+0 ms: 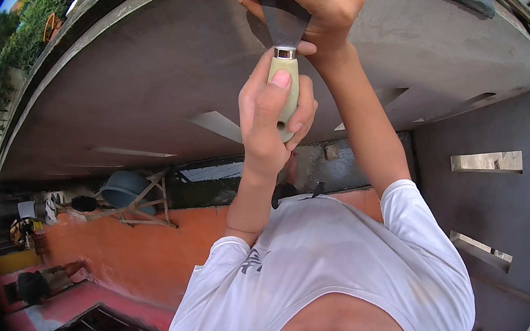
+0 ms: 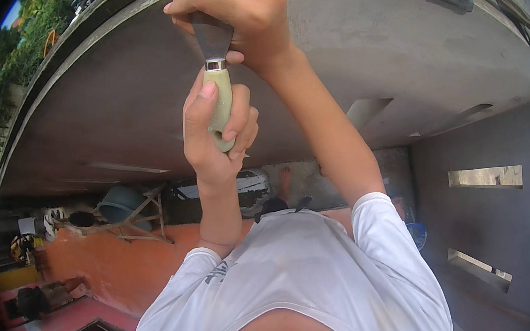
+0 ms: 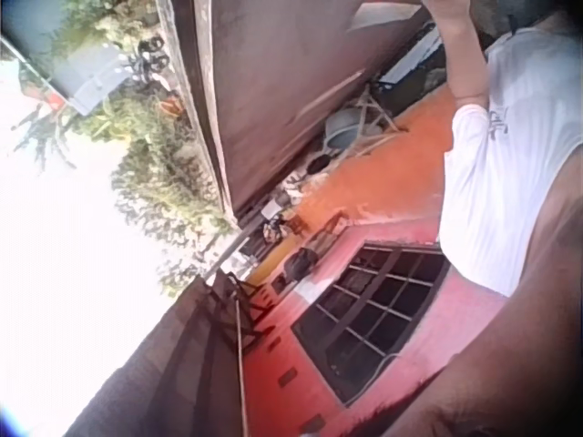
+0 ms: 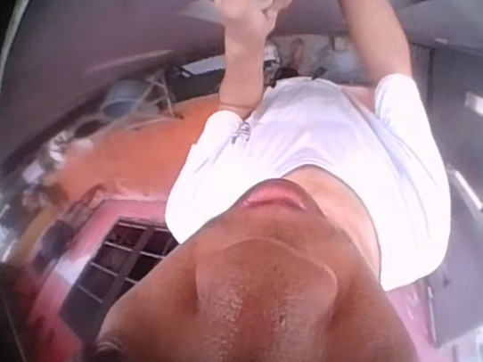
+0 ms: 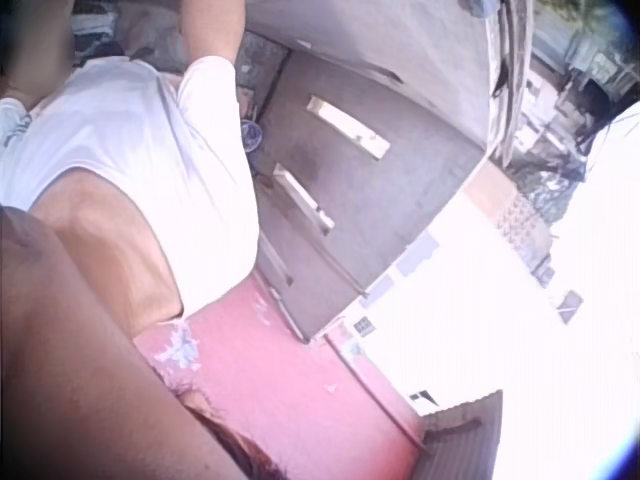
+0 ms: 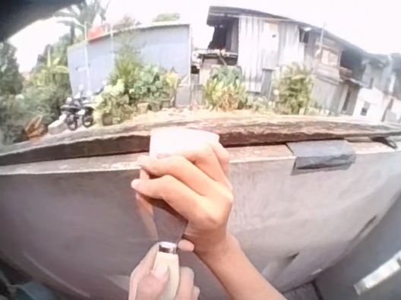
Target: The person uses a trowel to apply and smooth plaster on a ceiling surface. They repeatedly spread and level the material across the ceiling area, working methodically to even out the surface.
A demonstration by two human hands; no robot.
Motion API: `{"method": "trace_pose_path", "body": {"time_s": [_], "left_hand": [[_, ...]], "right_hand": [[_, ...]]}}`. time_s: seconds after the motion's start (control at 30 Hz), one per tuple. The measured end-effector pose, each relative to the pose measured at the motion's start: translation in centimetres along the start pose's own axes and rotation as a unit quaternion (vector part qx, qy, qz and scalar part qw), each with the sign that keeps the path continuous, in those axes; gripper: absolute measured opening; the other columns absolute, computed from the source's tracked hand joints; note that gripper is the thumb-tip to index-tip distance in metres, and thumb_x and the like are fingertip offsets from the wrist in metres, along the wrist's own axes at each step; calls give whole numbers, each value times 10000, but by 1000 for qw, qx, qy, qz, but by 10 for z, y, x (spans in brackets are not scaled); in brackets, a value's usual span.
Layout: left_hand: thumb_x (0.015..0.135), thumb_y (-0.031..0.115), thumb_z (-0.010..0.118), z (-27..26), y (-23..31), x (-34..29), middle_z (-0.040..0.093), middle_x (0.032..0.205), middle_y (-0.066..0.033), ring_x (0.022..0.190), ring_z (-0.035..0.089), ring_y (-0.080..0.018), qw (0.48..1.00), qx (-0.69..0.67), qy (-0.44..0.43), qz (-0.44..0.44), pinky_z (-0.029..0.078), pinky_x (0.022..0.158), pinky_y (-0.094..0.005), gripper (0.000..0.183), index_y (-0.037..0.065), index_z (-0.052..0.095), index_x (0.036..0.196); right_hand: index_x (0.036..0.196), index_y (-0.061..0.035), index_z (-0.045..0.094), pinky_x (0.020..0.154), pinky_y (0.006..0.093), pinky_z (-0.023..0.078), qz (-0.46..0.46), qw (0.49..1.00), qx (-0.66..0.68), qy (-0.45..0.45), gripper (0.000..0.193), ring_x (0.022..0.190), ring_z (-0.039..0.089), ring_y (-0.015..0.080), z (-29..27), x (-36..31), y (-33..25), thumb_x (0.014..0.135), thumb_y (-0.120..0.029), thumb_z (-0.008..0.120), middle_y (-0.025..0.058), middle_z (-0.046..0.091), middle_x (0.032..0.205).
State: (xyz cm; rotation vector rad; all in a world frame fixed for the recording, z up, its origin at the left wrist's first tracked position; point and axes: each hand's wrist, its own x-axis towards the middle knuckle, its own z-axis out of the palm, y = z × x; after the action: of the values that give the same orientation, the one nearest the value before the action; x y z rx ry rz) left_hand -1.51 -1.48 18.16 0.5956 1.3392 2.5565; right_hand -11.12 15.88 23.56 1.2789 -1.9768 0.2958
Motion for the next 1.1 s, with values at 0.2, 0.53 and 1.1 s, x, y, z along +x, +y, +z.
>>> {"method": "trace_pose_path", "body": {"time_s": [0.2,0.53,1.1], "left_hand": [[984,323,473,-19,-50,-55,499,540,-10,456,431,-62,982,173,-55,45,325,451,-233,414,-40,574,1155],[1044,303,389,-47,-2,-75,471,571,-7,448,381,-50,940,291,119,135,307,411,-217,408,-25,512,1253],[1055,261,431,11,-96,-25,535,627,-46,522,497,-121,841,440,129,287,405,514,-281,390,-73,481,1250]], "right_hand": [[986,-287,651,1130,391,343,114,945,-109,287,122,1128,617,175,34,-41,-91,876,-301,702,-49,712,1113],[1360,20,511,1017,420,461,804,520,183,-222,640,1214,570,377,134,-533,-394,770,-99,725,242,616,1257],[1433,16,462,1114,396,376,946,100,302,-67,729,1353,467,348,118,-606,-582,934,-510,544,199,492,1463]]}}
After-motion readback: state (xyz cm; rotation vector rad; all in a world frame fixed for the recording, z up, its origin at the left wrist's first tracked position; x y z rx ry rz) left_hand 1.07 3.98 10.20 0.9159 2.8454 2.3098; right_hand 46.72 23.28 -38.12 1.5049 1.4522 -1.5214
